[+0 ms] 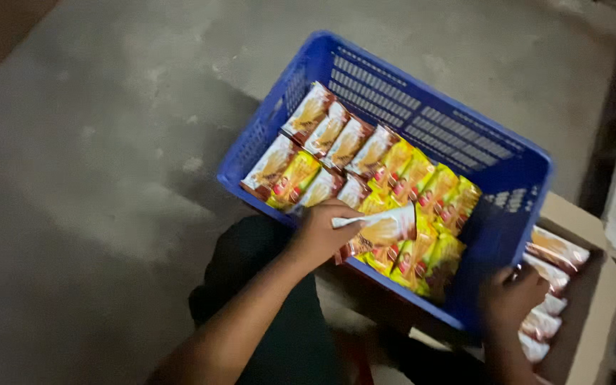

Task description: The person transfers snack packets from a blue plastic crate into a cardboard box. They first place brown-wrapped packets into the box, then close the flaps. After opening a new box, they transfer yellow-wrapped packets from the crate into the new box.

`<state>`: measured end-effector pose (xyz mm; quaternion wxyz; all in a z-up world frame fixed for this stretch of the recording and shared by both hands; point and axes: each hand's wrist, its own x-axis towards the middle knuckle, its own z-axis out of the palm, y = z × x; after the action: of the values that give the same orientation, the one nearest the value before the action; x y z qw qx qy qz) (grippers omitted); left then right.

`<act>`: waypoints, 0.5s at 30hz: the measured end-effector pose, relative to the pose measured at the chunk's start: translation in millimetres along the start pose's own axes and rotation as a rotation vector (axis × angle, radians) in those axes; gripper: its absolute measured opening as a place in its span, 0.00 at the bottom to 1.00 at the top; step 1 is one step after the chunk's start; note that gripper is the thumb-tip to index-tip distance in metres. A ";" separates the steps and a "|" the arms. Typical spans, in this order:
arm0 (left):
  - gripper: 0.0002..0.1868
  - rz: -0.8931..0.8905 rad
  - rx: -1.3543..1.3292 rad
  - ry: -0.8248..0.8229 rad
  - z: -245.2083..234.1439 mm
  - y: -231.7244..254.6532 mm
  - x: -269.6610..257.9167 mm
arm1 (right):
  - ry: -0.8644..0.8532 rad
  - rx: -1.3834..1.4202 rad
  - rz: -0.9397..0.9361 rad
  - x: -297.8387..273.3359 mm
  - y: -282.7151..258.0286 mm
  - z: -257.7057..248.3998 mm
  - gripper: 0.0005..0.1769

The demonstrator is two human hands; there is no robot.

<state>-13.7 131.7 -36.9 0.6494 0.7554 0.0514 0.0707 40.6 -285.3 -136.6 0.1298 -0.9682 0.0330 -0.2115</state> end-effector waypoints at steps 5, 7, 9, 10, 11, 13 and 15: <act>0.14 -0.179 -0.061 -0.162 17.7 41.8 -23.4 | 0.006 0.356 0.112 -31.1 -31.6 -29.3 0.21; 0.14 -0.246 -0.143 -0.164 31.7 47.7 -35.2 | -0.158 0.772 0.269 -47.4 -58.5 -56.7 0.14; 0.17 -0.321 -0.237 -0.204 45.1 54.3 -40.7 | -0.587 1.218 0.587 -57.1 -98.3 -97.6 0.27; 0.17 -0.320 -0.235 -0.217 57.8 49.3 -44.7 | -0.576 1.217 0.595 -65.8 -99.9 -100.9 0.27; 0.14 -0.260 -0.256 -0.212 71.1 44.0 -48.7 | -0.635 1.446 0.645 -74.1 -101.0 -103.8 0.21; 0.11 -0.193 -0.276 -0.237 89.5 51.6 -54.4 | -0.658 1.679 0.699 -80.6 -111.5 -114.0 0.17; 0.13 -0.416 -0.485 -0.369 104.5 76.0 -63.4 | -0.462 1.550 0.937 -79.4 -123.7 -131.6 0.14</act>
<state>-59.1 7.7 20.3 0.8084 0.5529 0.0675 -0.1903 -85.5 -187.8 -20.2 0.8146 -0.5174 0.2432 0.0972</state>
